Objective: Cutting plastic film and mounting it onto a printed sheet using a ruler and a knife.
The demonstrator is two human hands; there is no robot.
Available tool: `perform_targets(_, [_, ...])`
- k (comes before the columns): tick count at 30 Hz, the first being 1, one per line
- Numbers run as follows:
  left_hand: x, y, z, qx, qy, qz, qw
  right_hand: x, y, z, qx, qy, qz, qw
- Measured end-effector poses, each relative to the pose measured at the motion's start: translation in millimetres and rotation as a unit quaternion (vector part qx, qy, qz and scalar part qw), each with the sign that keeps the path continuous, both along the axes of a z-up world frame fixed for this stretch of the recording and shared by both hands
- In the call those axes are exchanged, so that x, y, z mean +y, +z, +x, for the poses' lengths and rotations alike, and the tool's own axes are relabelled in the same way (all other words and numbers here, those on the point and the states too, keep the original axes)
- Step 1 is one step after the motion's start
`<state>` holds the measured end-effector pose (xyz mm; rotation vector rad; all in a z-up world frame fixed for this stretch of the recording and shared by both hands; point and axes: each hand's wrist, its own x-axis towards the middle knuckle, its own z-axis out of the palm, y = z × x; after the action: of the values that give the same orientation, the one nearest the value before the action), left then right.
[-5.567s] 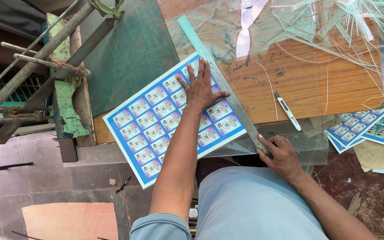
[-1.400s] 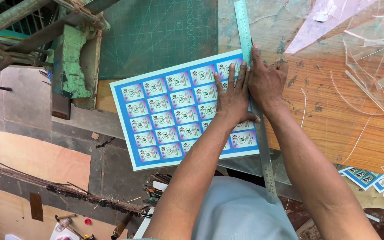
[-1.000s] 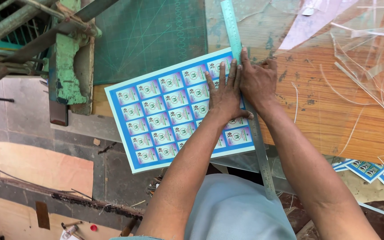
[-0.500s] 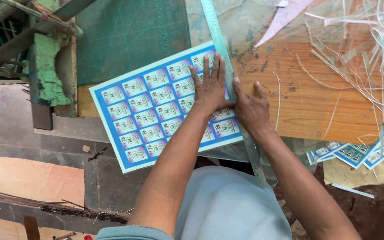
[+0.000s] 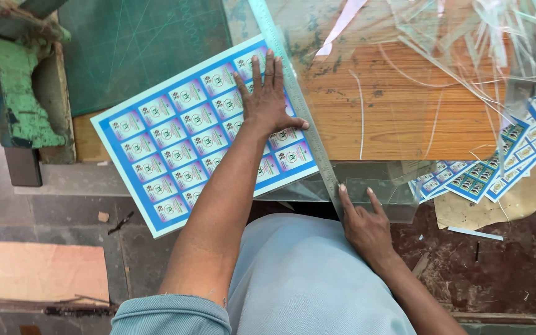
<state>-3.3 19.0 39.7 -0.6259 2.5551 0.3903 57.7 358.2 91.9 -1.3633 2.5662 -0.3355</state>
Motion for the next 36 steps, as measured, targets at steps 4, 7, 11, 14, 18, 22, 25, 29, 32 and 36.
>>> perform_targets(4, [-0.5, -0.9, -2.2, -0.02, -0.001, 0.011, 1.0, 9.8, 2.3, 0.8, -0.026, -0.03, 0.063, 0.997])
perform_targets(7, [-0.4, -0.2, -3.6, -0.018, -0.013, -0.001, 1.0, 16.6, -5.7, -7.1, -0.029, -0.025, 0.046, 0.998])
perform_targets(11, [-4.9, -3.4, 8.1, -0.02, 0.001, 0.007, 1.0, 18.7, -25.4, -30.6, -0.043, -0.096, -0.06, 0.993])
perform_targets(14, [-3.3, -6.0, 22.1, -0.007, 0.005, 0.015, 1.0, 1.0, -9.3, -42.8, 0.037, -0.155, -0.011, 0.987])
perform_targets(18, [-4.3, -5.3, 37.7, -0.015, 0.037, 0.007, 0.999, -32.5, -10.2, -47.0, 0.078, -0.164, -0.03, 0.983])
perform_targets(22, [-4.0, -10.6, 41.0, 0.018, 0.051, 0.021, 0.998, -72.1, -28.7, -32.6, 0.023, -0.178, -0.106, 0.978])
perform_targets(25, [-7.2, -16.7, 45.6, 0.014, 0.051, 0.018, 0.998, -86.7, -40.1, -25.4, -0.006, -0.243, -0.114, 0.963])
perform_targets(29, [-3.8, -26.1, 51.1, 0.051, 0.049, 0.036, 0.997, -87.2, -41.6, -24.2, -0.055, -0.31, -0.1, 0.944])
perform_targets(32, [-6.7, -21.8, 50.8, 0.066, 0.057, 0.065, 0.994, -94.1, -35.5, -25.2, -0.066, -0.312, -0.099, 0.942])
perform_targets(36, [-5.5, -16.0, 50.4, 0.062, 0.053, 0.075, 0.994, -91.5, -35.1, -32.1, -0.106, -0.268, -0.161, 0.944])
